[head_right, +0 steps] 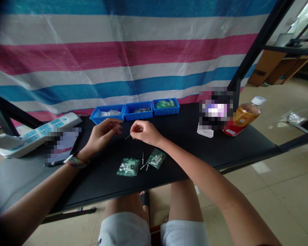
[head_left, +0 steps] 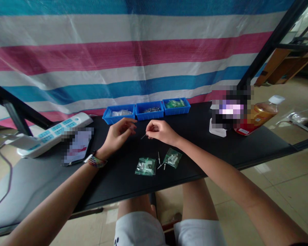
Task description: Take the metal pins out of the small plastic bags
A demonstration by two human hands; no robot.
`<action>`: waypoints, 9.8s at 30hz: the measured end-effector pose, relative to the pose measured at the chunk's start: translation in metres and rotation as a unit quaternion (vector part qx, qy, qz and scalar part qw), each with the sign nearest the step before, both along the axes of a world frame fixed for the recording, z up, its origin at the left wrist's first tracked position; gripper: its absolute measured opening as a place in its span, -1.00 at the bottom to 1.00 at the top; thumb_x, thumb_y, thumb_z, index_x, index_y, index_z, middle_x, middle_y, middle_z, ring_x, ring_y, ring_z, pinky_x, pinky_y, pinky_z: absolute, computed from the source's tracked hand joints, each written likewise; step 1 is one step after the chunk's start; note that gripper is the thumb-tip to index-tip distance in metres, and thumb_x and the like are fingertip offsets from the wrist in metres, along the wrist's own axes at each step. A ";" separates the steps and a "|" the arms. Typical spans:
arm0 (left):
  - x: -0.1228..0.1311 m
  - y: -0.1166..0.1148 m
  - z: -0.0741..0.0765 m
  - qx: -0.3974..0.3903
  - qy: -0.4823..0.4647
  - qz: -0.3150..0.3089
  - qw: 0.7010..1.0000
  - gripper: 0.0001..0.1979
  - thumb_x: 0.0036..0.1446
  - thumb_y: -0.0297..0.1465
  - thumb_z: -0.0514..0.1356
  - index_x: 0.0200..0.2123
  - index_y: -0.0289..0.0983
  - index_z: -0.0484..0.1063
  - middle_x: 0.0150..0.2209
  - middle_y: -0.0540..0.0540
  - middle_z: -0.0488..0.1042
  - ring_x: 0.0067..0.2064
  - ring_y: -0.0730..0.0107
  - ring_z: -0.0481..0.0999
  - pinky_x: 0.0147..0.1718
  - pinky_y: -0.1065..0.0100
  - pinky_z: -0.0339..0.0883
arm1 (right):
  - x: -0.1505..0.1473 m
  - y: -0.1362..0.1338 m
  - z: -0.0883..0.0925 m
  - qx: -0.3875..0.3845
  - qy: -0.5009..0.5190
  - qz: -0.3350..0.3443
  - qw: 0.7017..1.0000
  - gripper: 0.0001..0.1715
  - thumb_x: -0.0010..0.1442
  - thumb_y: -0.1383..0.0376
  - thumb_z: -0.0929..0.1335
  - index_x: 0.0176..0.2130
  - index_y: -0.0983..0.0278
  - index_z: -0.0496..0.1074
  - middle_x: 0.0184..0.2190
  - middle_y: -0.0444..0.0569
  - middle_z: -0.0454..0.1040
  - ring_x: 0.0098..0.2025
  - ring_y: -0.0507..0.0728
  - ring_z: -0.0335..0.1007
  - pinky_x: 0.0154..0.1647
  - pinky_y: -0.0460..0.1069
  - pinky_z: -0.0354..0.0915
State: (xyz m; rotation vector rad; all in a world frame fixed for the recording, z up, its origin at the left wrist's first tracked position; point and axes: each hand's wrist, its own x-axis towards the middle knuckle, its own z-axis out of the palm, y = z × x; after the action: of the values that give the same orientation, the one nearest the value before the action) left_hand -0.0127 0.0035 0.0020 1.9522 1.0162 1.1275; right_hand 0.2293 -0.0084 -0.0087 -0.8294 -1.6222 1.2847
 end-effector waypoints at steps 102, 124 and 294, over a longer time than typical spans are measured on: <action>0.007 -0.006 0.001 0.045 0.107 -0.010 0.993 -0.59 0.42 -0.08 0.19 -0.35 -0.26 0.52 -0.44 -0.06 0.57 -0.38 0.32 0.55 -0.36 0.37 0.38 | 0.034 -0.003 0.032 0.116 -0.387 0.178 0.897 -0.87 0.13 0.53 0.50 -0.35 0.33 0.61 -0.40 -0.13 0.53 -0.35 0.02 0.41 -0.31 -0.09 0.21; 0.013 -0.010 0.004 0.033 0.084 -0.039 0.995 -0.60 0.27 -0.01 0.36 -0.19 -0.26 0.57 -0.36 -0.08 0.59 -0.36 0.32 0.55 -0.34 0.37 0.43 | 0.000 0.003 0.005 -0.088 0.016 -0.018 0.996 -0.71 0.19 0.30 0.55 -0.11 0.30 0.51 -0.29 -0.07 0.66 -0.52 0.08 0.63 -0.55 -0.10 0.49; 0.011 -0.008 -0.003 0.002 0.047 0.013 0.999 -0.56 0.39 -0.02 0.25 -0.37 -0.26 0.52 -0.45 -0.06 0.56 -0.42 0.37 0.49 -0.40 0.39 0.31 | -0.001 0.002 -0.002 -0.013 0.064 -0.059 0.996 -0.70 0.07 0.18 0.56 -0.28 0.25 0.46 -0.37 -0.18 0.47 -0.52 -0.03 0.44 -0.52 -0.12 0.41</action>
State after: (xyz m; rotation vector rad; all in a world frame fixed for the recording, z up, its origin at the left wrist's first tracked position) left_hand -0.0017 -0.0043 -0.0011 2.0171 1.0916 1.0603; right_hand 0.2283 -0.0062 -0.0106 -0.8288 -1.4368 1.2510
